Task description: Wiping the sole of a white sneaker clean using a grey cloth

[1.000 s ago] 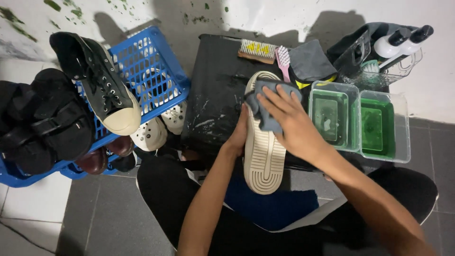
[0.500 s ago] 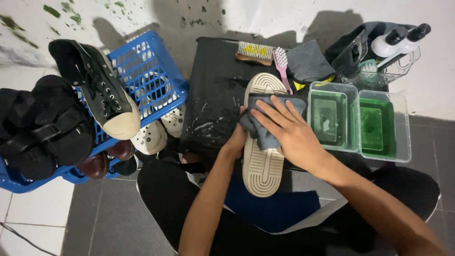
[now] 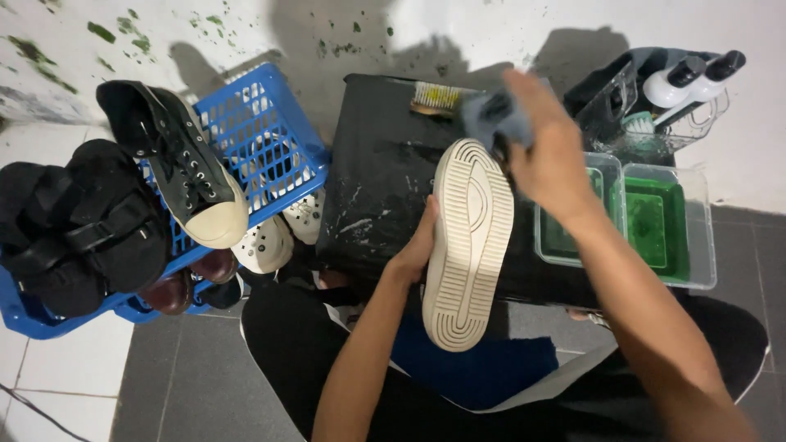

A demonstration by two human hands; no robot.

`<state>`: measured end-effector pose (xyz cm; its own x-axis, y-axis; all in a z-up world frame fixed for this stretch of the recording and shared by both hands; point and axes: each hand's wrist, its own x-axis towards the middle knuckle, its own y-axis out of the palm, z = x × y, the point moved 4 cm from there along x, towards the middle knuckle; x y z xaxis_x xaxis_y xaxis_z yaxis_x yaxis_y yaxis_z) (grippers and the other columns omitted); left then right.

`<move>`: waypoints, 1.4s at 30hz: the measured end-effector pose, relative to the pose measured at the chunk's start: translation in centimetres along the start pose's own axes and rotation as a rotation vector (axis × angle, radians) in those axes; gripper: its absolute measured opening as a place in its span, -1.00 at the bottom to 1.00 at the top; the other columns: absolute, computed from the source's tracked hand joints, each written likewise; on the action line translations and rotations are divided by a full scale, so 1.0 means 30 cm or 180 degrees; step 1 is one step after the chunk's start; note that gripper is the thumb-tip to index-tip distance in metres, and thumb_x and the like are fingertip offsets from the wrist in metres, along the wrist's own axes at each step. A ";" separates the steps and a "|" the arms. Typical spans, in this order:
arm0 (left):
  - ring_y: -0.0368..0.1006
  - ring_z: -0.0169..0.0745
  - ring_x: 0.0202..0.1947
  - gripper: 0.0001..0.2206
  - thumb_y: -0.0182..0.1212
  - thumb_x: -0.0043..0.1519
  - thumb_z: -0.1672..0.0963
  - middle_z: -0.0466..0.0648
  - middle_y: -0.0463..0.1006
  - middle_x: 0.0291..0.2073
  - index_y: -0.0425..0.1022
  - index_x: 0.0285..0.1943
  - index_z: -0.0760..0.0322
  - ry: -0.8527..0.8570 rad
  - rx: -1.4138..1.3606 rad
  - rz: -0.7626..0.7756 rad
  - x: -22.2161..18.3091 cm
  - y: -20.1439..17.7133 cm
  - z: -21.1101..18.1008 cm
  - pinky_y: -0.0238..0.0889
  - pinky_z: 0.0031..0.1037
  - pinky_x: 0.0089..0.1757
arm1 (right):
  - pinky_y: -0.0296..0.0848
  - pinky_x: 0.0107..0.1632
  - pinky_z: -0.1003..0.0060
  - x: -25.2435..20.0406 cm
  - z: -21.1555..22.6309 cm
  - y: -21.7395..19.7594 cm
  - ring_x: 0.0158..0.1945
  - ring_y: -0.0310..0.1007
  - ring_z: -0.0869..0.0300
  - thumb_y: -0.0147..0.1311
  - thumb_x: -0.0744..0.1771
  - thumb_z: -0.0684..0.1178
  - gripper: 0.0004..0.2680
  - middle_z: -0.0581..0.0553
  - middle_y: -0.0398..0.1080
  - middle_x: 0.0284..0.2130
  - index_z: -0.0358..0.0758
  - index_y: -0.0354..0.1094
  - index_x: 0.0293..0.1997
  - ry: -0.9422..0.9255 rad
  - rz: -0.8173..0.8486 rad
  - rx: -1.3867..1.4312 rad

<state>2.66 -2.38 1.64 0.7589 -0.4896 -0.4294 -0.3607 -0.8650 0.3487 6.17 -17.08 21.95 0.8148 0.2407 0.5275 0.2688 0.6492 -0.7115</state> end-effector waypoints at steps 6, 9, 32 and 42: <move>0.08 0.03 0.44 -0.05 -0.29 0.12 -0.41 0.06 0.07 0.50 0.05 0.57 0.10 -0.0325 -0.0177 -0.0489 -0.022 -0.001 -0.042 -0.13 -0.11 0.35 | 0.13 0.33 -0.23 -0.081 0.001 0.066 0.30 0.14 -0.48 0.14 0.08 -0.49 -0.32 -0.53 0.13 0.20 -0.52 0.12 0.40 -0.0047 0.0356 -0.0296; 0.51 -0.13 0.05 -0.16 -0.12 0.10 -0.41 0.05 0.53 0.15 0.39 0.37 0.02 -0.0348 -0.0888 -0.0496 0.071 -0.068 0.069 0.27 -0.23 0.15 | -0.01 0.41 -0.17 -0.194 -0.027 0.192 0.39 0.09 -0.34 0.14 0.12 -0.29 -0.38 -0.46 0.15 0.26 -0.45 0.17 0.38 -0.0391 0.1055 -0.0088; 0.45 0.03 0.15 -0.22 0.08 0.21 -0.28 0.19 0.43 0.23 0.18 0.47 0.19 0.0413 -0.1706 -0.0438 0.113 -0.109 0.105 0.35 -0.15 0.10 | -0.16 0.45 -0.16 -0.657 0.300 0.109 0.49 0.01 -0.09 -0.23 0.40 -0.04 -0.62 -0.14 0.07 0.46 -0.10 0.14 0.43 -0.1070 0.1198 -0.0312; 0.43 0.14 0.15 -0.26 0.11 0.29 -0.21 0.29 0.44 0.19 0.17 0.49 0.29 0.0487 -0.1587 -0.0214 0.248 -0.154 0.204 0.32 -0.10 0.12 | -0.03 0.39 -0.31 -0.431 0.147 0.108 0.39 0.09 -0.35 0.13 0.18 -0.21 -0.49 -0.31 0.21 0.36 -0.30 0.27 0.33 -0.0488 0.1247 0.0123</move>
<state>6.66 -2.70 -8.26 0.8554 -0.3810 -0.3509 -0.0350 -0.7184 0.6947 -5.76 -14.91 14.87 0.7649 0.5774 0.2856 -0.0678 0.5131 -0.8557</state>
